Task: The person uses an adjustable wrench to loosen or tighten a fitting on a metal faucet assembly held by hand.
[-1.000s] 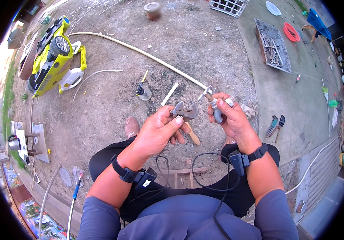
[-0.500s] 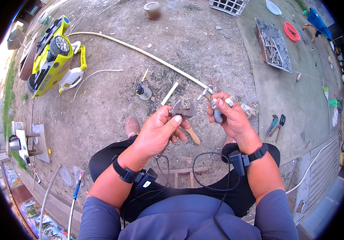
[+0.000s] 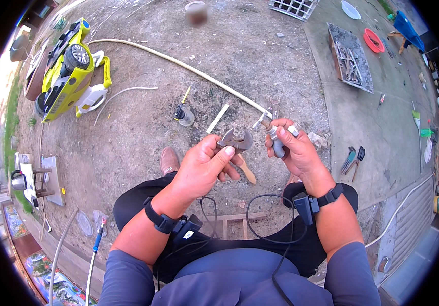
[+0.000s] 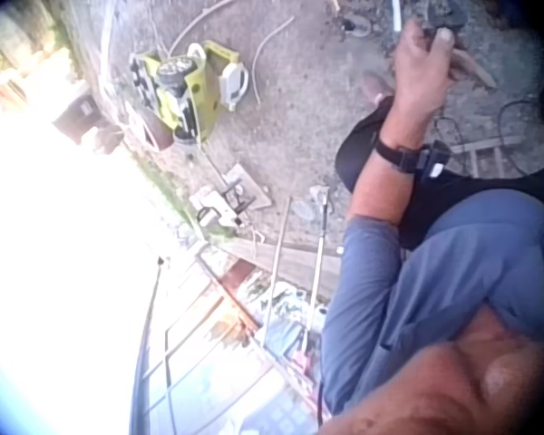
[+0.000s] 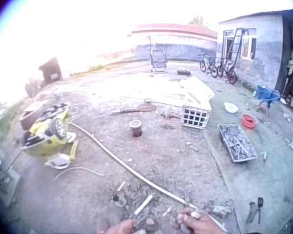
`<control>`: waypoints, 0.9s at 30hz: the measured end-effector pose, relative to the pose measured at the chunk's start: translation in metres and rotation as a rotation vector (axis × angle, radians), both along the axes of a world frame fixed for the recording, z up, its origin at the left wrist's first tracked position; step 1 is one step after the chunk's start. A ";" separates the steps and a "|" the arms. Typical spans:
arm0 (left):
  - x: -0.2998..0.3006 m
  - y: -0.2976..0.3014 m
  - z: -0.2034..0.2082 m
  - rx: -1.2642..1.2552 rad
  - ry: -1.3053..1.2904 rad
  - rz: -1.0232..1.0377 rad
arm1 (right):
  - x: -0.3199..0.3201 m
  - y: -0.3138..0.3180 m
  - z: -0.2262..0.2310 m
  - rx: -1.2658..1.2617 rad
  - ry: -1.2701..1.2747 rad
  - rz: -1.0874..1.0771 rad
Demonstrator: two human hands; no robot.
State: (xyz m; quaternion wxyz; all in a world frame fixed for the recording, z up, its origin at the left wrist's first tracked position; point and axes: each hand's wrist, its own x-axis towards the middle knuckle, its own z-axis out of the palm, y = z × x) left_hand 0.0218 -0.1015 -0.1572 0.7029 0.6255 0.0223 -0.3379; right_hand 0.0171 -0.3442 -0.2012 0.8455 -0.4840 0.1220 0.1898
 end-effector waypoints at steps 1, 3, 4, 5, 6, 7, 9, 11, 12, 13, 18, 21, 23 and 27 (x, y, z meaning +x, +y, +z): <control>0.001 0.001 0.000 0.019 -0.001 -0.014 | 0.000 0.000 0.000 0.002 -0.001 0.000; 0.002 0.002 0.000 0.048 0.000 -0.031 | -0.001 0.000 -0.001 0.002 0.003 -0.003; 0.002 0.002 -0.001 0.057 0.004 -0.034 | -0.001 0.000 -0.002 0.001 0.005 -0.004; 0.003 0.002 -0.001 0.066 0.007 -0.037 | 0.000 0.000 -0.002 0.004 0.002 0.000; 0.002 0.001 0.000 0.059 -0.008 -0.027 | 0.000 0.000 -0.002 0.005 0.001 0.003; 0.001 -0.002 0.003 0.052 -0.023 -0.018 | 0.000 0.000 -0.002 0.006 0.000 0.006; 0.000 -0.003 0.004 0.030 -0.030 0.004 | 0.000 0.000 -0.002 0.004 0.001 0.005; -0.002 -0.003 0.002 -0.001 -0.015 0.028 | 0.000 0.001 -0.002 0.003 -0.005 0.010; -0.002 -0.003 0.003 0.002 -0.014 0.015 | 0.000 0.000 -0.002 -0.001 -0.010 0.012; -0.001 -0.003 0.003 0.005 -0.012 0.003 | 0.000 -0.001 -0.002 -0.004 -0.016 0.014; 0.002 0.001 -0.001 0.066 -0.006 -0.052 | -0.001 0.000 -0.003 0.006 -0.010 0.010; 0.000 -0.002 0.000 0.030 -0.021 -0.022 | -0.001 -0.001 -0.004 0.005 -0.005 0.014; -0.002 -0.005 0.001 0.003 -0.012 0.028 | -0.001 0.000 -0.003 0.008 -0.008 0.017; -0.001 -0.002 -0.001 0.019 0.004 -0.026 | -0.001 0.000 -0.002 0.021 -0.028 0.023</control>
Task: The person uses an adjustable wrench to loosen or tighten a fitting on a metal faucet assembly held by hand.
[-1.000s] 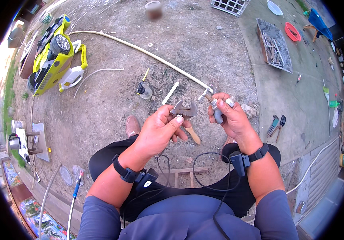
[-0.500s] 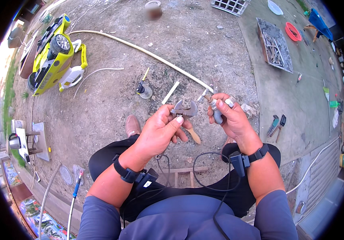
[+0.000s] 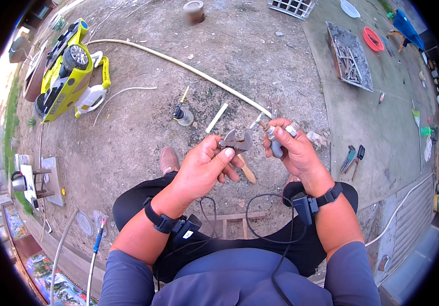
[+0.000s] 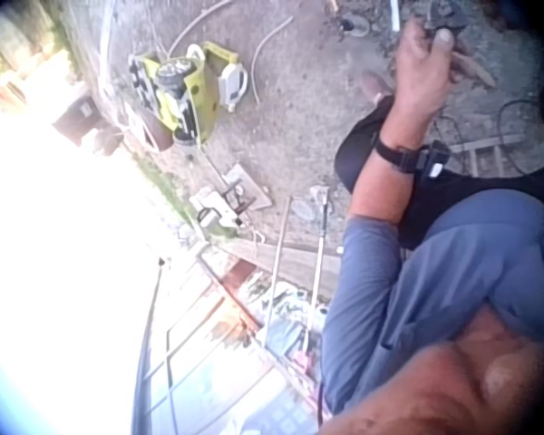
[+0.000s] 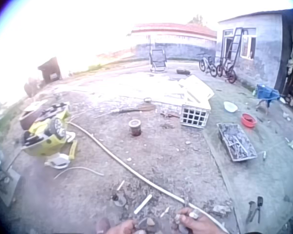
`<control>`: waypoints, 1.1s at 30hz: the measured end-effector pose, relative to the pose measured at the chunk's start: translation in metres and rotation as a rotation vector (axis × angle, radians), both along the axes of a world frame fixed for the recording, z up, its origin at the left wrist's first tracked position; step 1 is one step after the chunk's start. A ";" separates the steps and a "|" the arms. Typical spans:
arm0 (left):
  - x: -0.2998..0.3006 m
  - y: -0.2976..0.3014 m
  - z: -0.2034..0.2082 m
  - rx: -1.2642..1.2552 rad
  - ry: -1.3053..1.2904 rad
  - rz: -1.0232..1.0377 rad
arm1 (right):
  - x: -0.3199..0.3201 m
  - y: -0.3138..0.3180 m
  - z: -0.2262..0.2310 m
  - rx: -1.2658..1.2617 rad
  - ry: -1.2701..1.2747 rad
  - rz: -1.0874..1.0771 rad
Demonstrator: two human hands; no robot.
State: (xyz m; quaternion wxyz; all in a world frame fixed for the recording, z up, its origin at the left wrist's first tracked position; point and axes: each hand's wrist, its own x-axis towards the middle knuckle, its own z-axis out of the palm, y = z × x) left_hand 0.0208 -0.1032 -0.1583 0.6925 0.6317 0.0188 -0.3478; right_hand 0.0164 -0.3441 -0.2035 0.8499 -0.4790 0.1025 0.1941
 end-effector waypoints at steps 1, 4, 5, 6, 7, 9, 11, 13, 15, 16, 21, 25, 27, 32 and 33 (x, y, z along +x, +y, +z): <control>0.002 0.001 0.001 0.025 0.005 -0.025 | 0.000 0.000 0.000 0.001 -0.006 0.002; 0.003 0.001 0.001 0.049 0.016 -0.042 | 0.000 0.000 -0.003 0.009 -0.013 -0.005; 0.003 0.001 0.000 0.048 0.019 -0.039 | 0.000 0.000 -0.003 0.007 -0.009 -0.006; 0.002 0.000 0.000 0.030 0.007 -0.014 | 0.000 0.001 -0.002 0.005 -0.005 -0.007; 0.000 -0.002 0.000 0.013 -0.005 0.011 | 0.000 0.001 -0.002 0.003 0.000 -0.008; -0.001 -0.003 -0.002 -0.010 -0.014 0.036 | 0.000 0.000 -0.003 0.012 -0.004 0.002; -0.001 -0.003 -0.004 -0.018 -0.008 0.036 | -0.001 0.001 -0.002 0.023 0.003 -0.014; 0.001 -0.001 -0.002 0.022 0.018 0.015 | -0.001 0.004 0.001 0.036 0.021 -0.056; 0.003 0.000 -0.001 0.042 0.035 0.000 | -0.001 0.004 0.000 0.035 0.014 -0.051; 0.003 0.000 -0.001 0.041 0.039 -0.005 | -0.001 0.003 0.000 0.035 0.010 -0.048; 0.001 -0.005 -0.002 -0.020 0.012 0.009 | -0.001 0.003 0.001 0.038 0.018 -0.053; -0.001 -0.004 -0.006 -0.043 0.019 0.024 | -0.001 0.003 -0.001 0.036 0.009 -0.051; -0.001 -0.004 -0.006 -0.018 0.009 0.006 | -0.001 0.003 0.001 0.037 0.016 -0.051; 0.000 -0.004 -0.008 0.056 -0.016 -0.019 | -0.002 0.004 0.006 0.030 0.016 -0.041; 0.000 -0.004 -0.008 0.068 -0.016 -0.015 | -0.002 0.004 0.006 0.032 0.007 -0.037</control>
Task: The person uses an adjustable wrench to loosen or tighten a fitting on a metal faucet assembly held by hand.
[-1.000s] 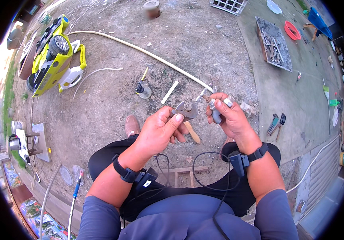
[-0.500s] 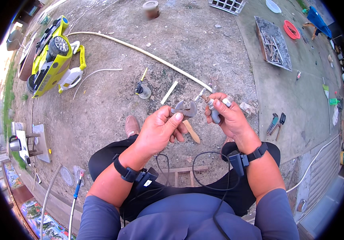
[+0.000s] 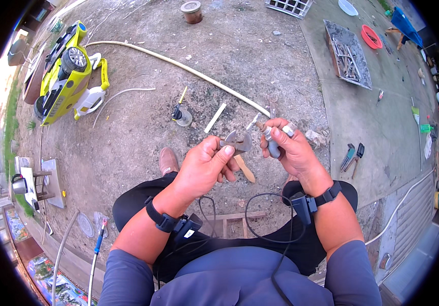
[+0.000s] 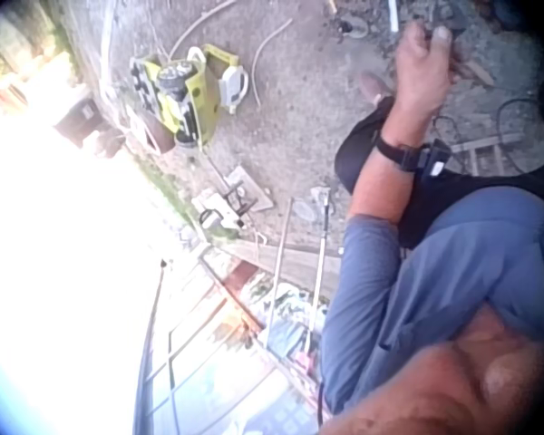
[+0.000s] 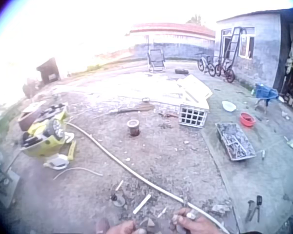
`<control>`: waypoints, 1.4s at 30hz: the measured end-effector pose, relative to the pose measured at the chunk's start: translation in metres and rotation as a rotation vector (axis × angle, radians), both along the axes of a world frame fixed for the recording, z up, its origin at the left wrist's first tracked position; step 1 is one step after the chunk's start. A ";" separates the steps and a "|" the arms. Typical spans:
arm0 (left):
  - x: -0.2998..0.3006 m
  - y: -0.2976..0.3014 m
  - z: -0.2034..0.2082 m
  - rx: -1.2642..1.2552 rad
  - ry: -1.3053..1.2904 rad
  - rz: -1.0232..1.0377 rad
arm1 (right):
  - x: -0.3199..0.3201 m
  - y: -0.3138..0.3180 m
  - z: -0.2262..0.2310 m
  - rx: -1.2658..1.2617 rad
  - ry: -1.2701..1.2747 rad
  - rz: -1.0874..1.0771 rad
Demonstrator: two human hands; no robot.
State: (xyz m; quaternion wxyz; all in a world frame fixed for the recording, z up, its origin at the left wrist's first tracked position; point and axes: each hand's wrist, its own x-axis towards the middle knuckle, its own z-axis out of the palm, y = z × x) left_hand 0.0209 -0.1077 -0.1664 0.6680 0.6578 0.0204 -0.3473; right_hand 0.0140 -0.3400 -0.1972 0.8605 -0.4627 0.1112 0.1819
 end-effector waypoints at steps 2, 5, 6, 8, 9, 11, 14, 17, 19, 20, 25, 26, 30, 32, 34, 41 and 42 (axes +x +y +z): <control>0.000 -0.002 0.000 0.024 0.000 0.008 | 0.000 0.001 0.001 0.002 -0.015 0.009; -0.001 -0.004 -0.002 0.079 -0.067 0.018 | 0.000 -0.001 0.000 -0.002 -0.032 0.035; -0.001 -0.005 -0.003 0.105 -0.098 0.015 | 0.000 -0.003 -0.003 -0.007 -0.036 0.052; -0.001 -0.007 -0.006 0.157 -0.161 0.009 | -0.001 -0.005 -0.004 -0.011 -0.044 0.073; -0.002 -0.006 -0.008 0.206 -0.227 -0.020 | -0.001 -0.004 -0.003 -0.007 -0.049 0.080; -0.004 -0.004 -0.015 0.305 -0.360 -0.078 | -0.001 -0.001 0.000 -0.006 -0.046 0.077; -0.007 -0.003 -0.025 0.351 -0.507 -0.083 | -0.002 0.002 0.004 -0.012 -0.027 0.062; -0.005 -0.006 -0.011 0.366 -0.597 -0.123 | -0.002 0.000 0.004 0.001 -0.019 0.060; -0.004 -0.004 -0.013 0.356 -0.596 -0.138 | -0.002 0.001 0.006 0.053 -0.031 0.052; -0.003 -0.003 -0.013 0.350 -0.596 -0.145 | -0.002 0.000 0.005 0.056 -0.034 0.065; -0.007 -0.004 -0.014 0.203 -0.466 -0.053 | -0.003 -0.002 0.003 0.098 -0.023 0.081; -0.008 -0.004 -0.015 0.162 -0.402 -0.027 | -0.003 -0.002 0.003 0.111 -0.036 0.081; -0.005 -0.005 -0.007 0.027 -0.156 -0.014 | -0.003 -0.003 0.001 0.208 -0.074 0.110; -0.005 -0.005 -0.006 -0.048 -0.059 0.011 | -0.003 -0.005 0.000 0.260 -0.085 0.138; -0.004 -0.001 -0.012 -0.166 0.003 0.013 | -0.003 -0.007 0.001 0.289 -0.091 0.167; 0.000 -0.001 -0.005 -0.340 0.181 -0.038 | -0.003 -0.008 0.001 0.254 -0.098 0.216; 0.000 0.000 -0.005 -0.365 0.198 -0.035 | -0.004 -0.007 0.001 0.230 -0.100 0.213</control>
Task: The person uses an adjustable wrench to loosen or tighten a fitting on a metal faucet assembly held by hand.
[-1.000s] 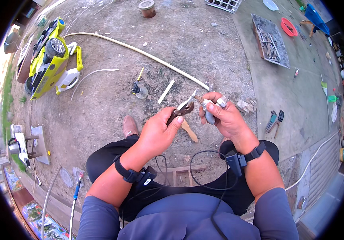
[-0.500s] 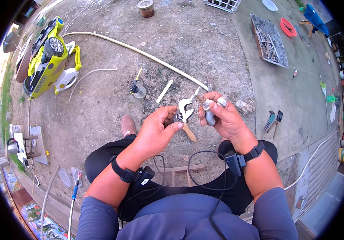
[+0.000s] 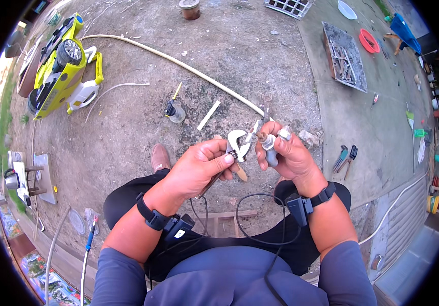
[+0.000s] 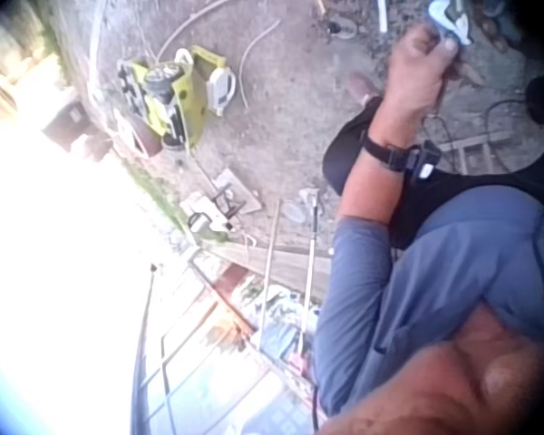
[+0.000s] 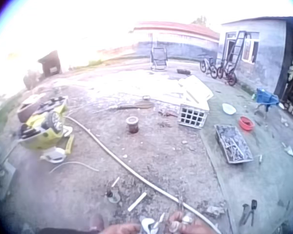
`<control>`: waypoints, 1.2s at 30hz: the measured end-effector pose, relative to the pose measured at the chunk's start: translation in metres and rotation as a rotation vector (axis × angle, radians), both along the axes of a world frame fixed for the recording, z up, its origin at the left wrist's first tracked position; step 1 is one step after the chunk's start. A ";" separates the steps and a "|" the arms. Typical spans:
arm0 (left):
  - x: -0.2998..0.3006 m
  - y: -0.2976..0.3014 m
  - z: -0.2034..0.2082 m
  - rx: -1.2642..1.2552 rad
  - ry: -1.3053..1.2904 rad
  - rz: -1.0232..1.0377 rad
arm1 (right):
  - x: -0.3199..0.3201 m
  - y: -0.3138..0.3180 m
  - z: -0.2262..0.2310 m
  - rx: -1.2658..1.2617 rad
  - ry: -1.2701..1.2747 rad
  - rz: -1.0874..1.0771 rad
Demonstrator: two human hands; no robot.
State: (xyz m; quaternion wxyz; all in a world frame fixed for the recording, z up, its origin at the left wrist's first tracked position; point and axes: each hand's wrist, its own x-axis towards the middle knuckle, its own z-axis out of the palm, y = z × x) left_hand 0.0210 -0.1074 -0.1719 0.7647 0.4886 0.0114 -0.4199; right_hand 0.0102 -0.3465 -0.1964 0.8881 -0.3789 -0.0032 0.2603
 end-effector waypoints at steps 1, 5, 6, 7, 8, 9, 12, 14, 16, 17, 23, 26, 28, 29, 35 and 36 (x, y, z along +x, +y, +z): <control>-0.001 0.001 -0.002 -0.025 0.018 0.002 | 0.000 0.001 0.000 -0.023 -0.005 -0.005; -0.003 0.000 -0.005 -0.064 0.031 0.033 | 0.000 0.001 0.000 -0.006 0.012 -0.007; -0.003 -0.001 -0.003 -0.055 0.031 0.036 | 0.000 0.000 0.001 0.015 0.020 -0.004; -0.003 -0.001 0.000 -0.046 0.032 0.040 | 0.001 -0.001 0.001 0.037 0.028 -0.002; -0.003 -0.002 0.002 -0.037 0.032 0.043 | 0.001 -0.001 0.001 0.032 0.026 -0.002; -0.003 -0.002 0.001 -0.042 0.032 0.044 | 0.001 0.000 0.002 0.027 0.023 -0.002; -0.004 -0.003 -0.003 -0.052 0.032 0.047 | 0.001 0.000 0.003 0.022 0.028 -0.007; -0.004 -0.003 -0.003 -0.048 0.033 0.045 | 0.000 0.001 0.003 -0.004 0.030 -0.019; -0.004 -0.004 -0.004 -0.099 0.080 0.061 | 0.000 0.001 0.002 -0.057 0.026 -0.042; -0.004 -0.005 -0.004 -0.124 0.104 0.069 | 0.000 0.001 0.001 -0.059 0.019 -0.047; -0.004 -0.003 -0.004 -0.119 0.150 0.059 | 0.001 0.000 0.001 -0.055 0.014 -0.065; -0.005 0.000 -0.012 -0.116 0.123 0.076 | 0.001 0.001 0.001 -0.053 0.021 -0.064; -0.006 0.000 -0.012 -0.097 0.122 0.089 | 0.000 0.000 0.001 -0.049 0.017 -0.066; -0.006 0.000 -0.012 -0.087 0.121 0.097 | 0.000 0.000 0.001 -0.047 0.021 -0.068; -0.003 -0.003 -0.001 -0.154 0.230 0.150 | -0.001 -0.002 -0.001 -0.027 0.036 -0.082; -0.003 -0.003 -0.001 -0.150 0.221 0.140 | 0.000 -0.001 -0.001 -0.012 0.040 -0.084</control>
